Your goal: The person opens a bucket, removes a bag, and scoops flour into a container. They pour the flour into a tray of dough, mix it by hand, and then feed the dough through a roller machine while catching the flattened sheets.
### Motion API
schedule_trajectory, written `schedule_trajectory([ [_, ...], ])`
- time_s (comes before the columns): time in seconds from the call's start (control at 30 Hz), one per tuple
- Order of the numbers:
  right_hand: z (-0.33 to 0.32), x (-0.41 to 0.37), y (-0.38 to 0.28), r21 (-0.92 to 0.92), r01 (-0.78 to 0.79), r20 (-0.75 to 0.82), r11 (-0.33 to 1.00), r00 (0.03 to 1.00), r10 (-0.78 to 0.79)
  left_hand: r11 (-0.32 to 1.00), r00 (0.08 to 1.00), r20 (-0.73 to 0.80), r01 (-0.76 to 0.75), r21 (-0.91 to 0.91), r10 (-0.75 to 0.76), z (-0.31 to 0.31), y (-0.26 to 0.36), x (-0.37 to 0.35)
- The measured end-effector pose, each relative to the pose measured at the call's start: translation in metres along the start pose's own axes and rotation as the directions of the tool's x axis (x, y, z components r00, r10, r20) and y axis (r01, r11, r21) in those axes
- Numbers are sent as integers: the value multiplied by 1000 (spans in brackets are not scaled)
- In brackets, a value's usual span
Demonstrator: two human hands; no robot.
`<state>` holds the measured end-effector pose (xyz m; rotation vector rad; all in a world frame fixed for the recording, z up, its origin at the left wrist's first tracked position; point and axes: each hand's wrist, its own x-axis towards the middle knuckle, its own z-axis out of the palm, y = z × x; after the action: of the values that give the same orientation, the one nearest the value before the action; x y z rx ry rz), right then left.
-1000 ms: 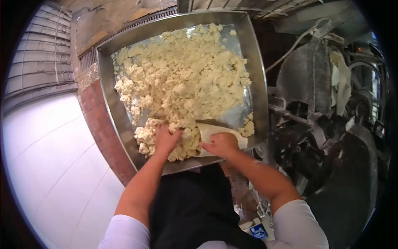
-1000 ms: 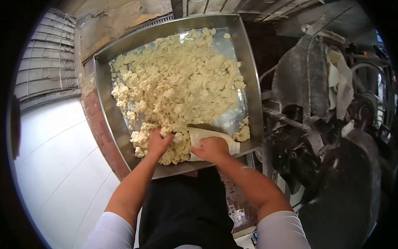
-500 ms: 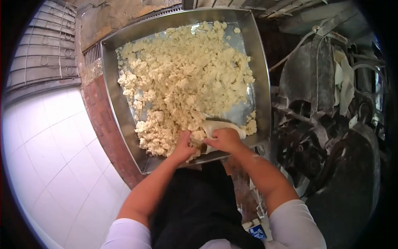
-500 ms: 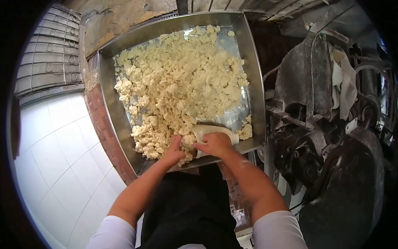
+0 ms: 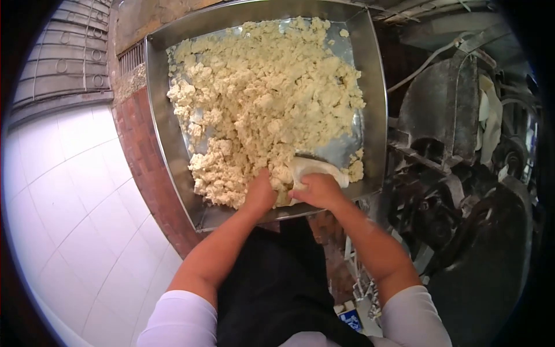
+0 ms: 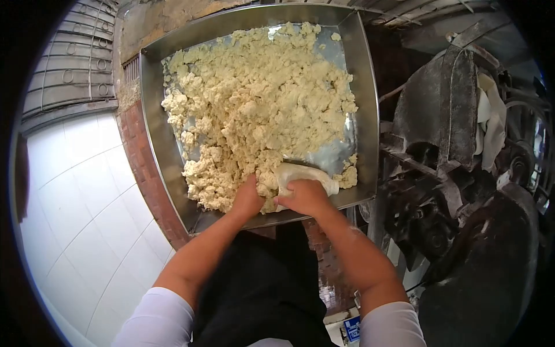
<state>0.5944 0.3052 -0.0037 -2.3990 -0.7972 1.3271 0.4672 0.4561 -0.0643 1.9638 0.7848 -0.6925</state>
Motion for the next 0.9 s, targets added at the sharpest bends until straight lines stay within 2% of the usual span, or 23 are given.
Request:
schedule_trajectory([
  [0.03,0,-1,0,5,1,0,1000,1000,-1,1000,1000,0,2,4,-2,-2,-3,-1],
  [0.1,-3,0,-3,-13,-30,55,999,998,31,992,988,98,-115,-44,119,-15,-14,-3],
  [0.13,-5,0,-10,-15,-17,56,1000,998,18,995,990,97,-97,-31,99,-37,-17,-6],
  [0.17,-7,-3,-19,-46,-100,88,994,991,103,997,992,99,-80,-18,81,-69,-20,-10],
  [0.2,-6,-4,-27,-76,-186,110,980,975,194,998,986,-155,-64,8,64,-99,-30,-13],
  [0.23,-2,-2,-33,-70,-186,100,980,976,193,998,916,-397,-48,32,56,-127,-44,-10],
  [0.3,16,2,-48,-73,-129,-7,989,992,129,1000,842,-539,-24,-12,14,-137,-96,18],
  [0.33,23,3,-54,-64,-135,-9,989,991,134,1000,845,-534,-27,-4,21,-127,-96,19],
  [0.4,28,10,-62,-50,-121,19,991,992,122,950,868,-452,287,124,-203,-97,-79,21],
  [0.43,42,13,-58,-26,-65,-59,998,996,64,945,877,-388,325,46,-283,-92,-78,25],
  [0.47,46,16,-54,-29,-61,-43,998,997,60,940,874,-384,338,39,-298,-79,-90,29],
  [0.53,53,20,-50,-26,-44,-144,999,989,40,981,950,-259,143,-128,-173,-58,-110,32],
  [0.57,51,23,-49,-28,-51,-143,998,989,47,983,950,-261,141,-121,-169,-54,-100,27],
  [0.6,48,25,-48,-21,-57,-151,998,987,54,988,936,-324,106,-110,-136,-40,-85,19],
  [0.63,46,25,-45,-16,-64,-121,998,991,62,992,918,-382,73,-102,-106,-30,-67,11],
  [0.67,45,25,-43,-16,-66,-86,998,994,65,992,919,-379,71,-106,-106,-29,-45,5],
  [0.73,49,26,-35,-29,-50,-115,998,992,46,943,975,-208,9,-334,-83,-31,-7,-10],
  [0.77,51,28,-32,-38,-33,-149,999,988,27,941,975,-207,11,-337,-86,-17,-5,-10],
  [0.83,53,31,-24,-38,-16,-171,999,985,9,983,933,-359,-45,-179,-23,3,0,-11],
  [0.9,60,32,-17,-32,-3,-184,999,983,-3,986,940,-340,-30,-161,-27,13,4,-10],
])
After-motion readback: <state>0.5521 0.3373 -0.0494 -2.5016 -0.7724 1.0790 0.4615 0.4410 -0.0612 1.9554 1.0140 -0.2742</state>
